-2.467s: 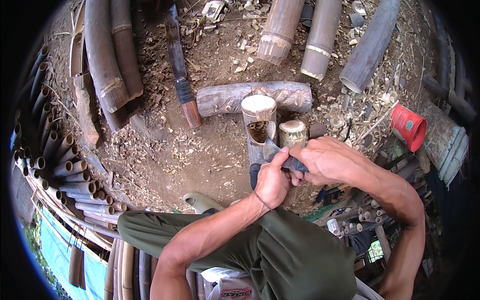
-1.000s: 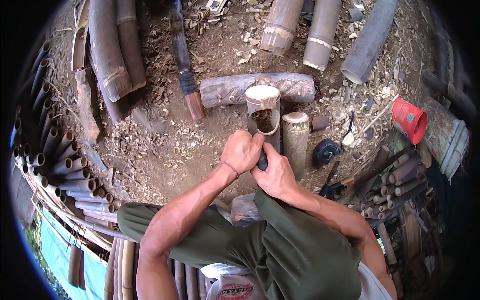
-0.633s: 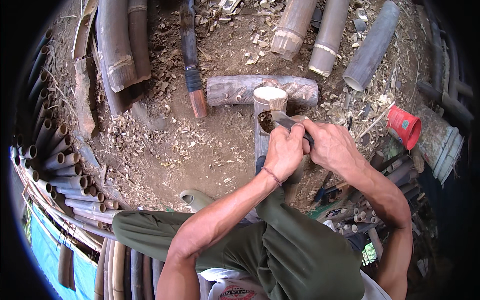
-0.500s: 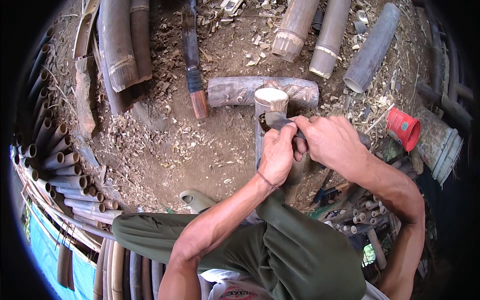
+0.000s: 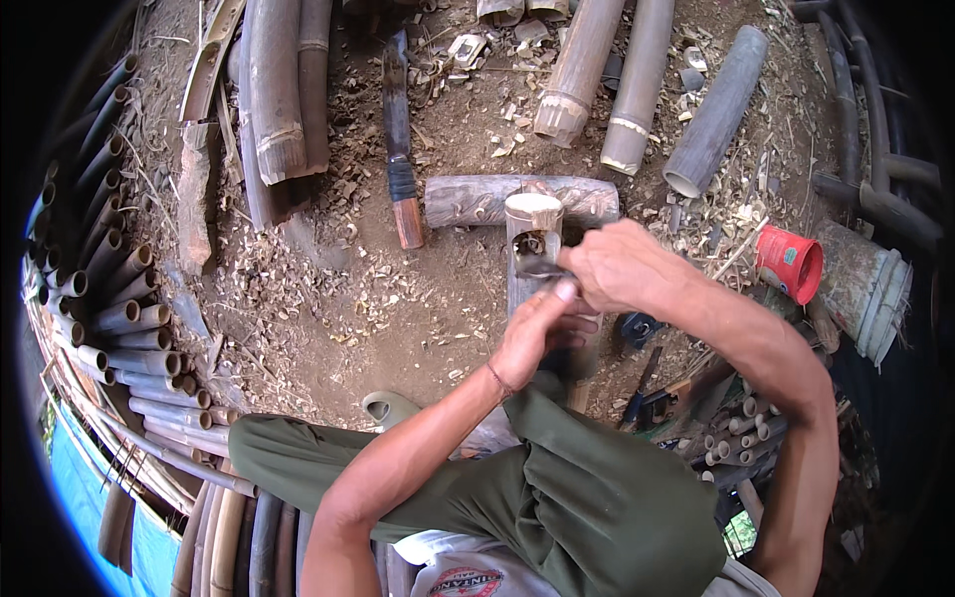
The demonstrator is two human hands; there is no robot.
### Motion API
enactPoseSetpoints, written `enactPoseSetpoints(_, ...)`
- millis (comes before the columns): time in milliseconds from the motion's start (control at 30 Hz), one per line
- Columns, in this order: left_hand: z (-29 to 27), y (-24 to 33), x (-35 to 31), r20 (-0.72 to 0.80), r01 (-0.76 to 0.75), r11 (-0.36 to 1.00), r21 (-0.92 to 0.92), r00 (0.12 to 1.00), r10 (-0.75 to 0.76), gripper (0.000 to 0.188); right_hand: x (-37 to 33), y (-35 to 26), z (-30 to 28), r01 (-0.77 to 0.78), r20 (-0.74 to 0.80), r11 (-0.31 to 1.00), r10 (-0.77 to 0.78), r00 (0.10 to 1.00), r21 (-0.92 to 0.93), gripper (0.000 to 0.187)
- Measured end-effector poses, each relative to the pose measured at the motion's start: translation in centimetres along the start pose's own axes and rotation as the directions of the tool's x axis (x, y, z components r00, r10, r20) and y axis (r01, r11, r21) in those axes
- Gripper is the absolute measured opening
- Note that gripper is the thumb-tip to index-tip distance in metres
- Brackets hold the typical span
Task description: The person carves a hole into a bamboo section using a chisel and then fits another bamboo pole into the carved opening.
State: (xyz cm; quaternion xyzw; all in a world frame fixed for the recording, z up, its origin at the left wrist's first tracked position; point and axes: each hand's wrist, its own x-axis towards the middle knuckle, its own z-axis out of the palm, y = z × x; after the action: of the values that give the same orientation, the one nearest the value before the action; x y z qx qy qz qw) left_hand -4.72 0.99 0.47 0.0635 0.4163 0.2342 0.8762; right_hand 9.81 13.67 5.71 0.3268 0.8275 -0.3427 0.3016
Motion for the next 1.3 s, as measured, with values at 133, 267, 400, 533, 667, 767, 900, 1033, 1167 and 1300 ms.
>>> enactPoseSetpoints(133,2.1,-1.3,-2.3,0.249,-0.120,0.710,0.694,0.965,-0.080,0.102,-4.9,-0.6,8.1,-0.100,-0.086,0.453,0.373,0.924,0.886,0.044)
enactPoseSetpoints(267,4.2,-1.7,-4.6,-0.037,-0.140,0.555,0.820,0.955,0.296,0.065,-7.6,-3.6,11.6,0.211,-0.162,0.016,0.698,0.698,0.977,0.039)
enactPoseSetpoints(400,4.1,4.2,-6.2,-0.005,-0.104,0.338,0.936,0.952,0.306,0.051,-11.8,-5.0,8.2,-0.091,-0.742,0.884,0.437,0.508,0.459,0.041)
enactPoseSetpoints(533,5.2,7.0,-6.4,0.170,-0.301,0.462,0.834,0.937,0.304,0.062,-8.0,-1.7,7.1,0.266,-0.866,0.964,-0.111,0.487,0.026,0.060)
enactPoseSetpoints(667,0.3,8.4,-4.0,-0.102,-0.427,0.862,0.274,0.878,0.468,0.070,-6.2,1.6,9.1,0.625,-0.845,0.569,0.368,0.388,0.535,0.028)
enactPoseSetpoints(767,-6.8,4.1,-0.9,-0.410,-0.406,0.813,0.419,0.714,0.568,0.075,-4.1,2.0,8.2,0.815,-0.874,0.351,0.341,0.346,0.460,0.030)
enactPoseSetpoints(900,-8.0,-1.7,2.0,-0.254,-0.200,0.752,0.628,0.860,0.442,0.092,-3.1,0.7,8.6,0.868,-0.818,0.192,0.473,0.327,0.458,0.023)
enactPoseSetpoints(1033,-5.4,-3.3,4.0,-0.221,-0.270,0.791,0.549,0.866,0.449,0.099,-0.9,0.7,9.6,0.869,-0.735,0.143,0.607,0.301,0.474,0.015)
enactPoseSetpoints(1167,-5.9,-4.2,5.5,-0.235,-0.314,0.759,0.571,0.823,0.517,0.091,0.9,0.6,10.0,0.765,-0.812,0.435,0.552,0.190,0.475,0.014)
enactPoseSetpoints(1300,-6.3,-4.6,5.7,-0.235,-0.310,0.765,0.564,0.828,0.509,0.090,1.2,0.7,10.4,0.726,-0.864,0.543,0.483,0.142,0.423,0.016)
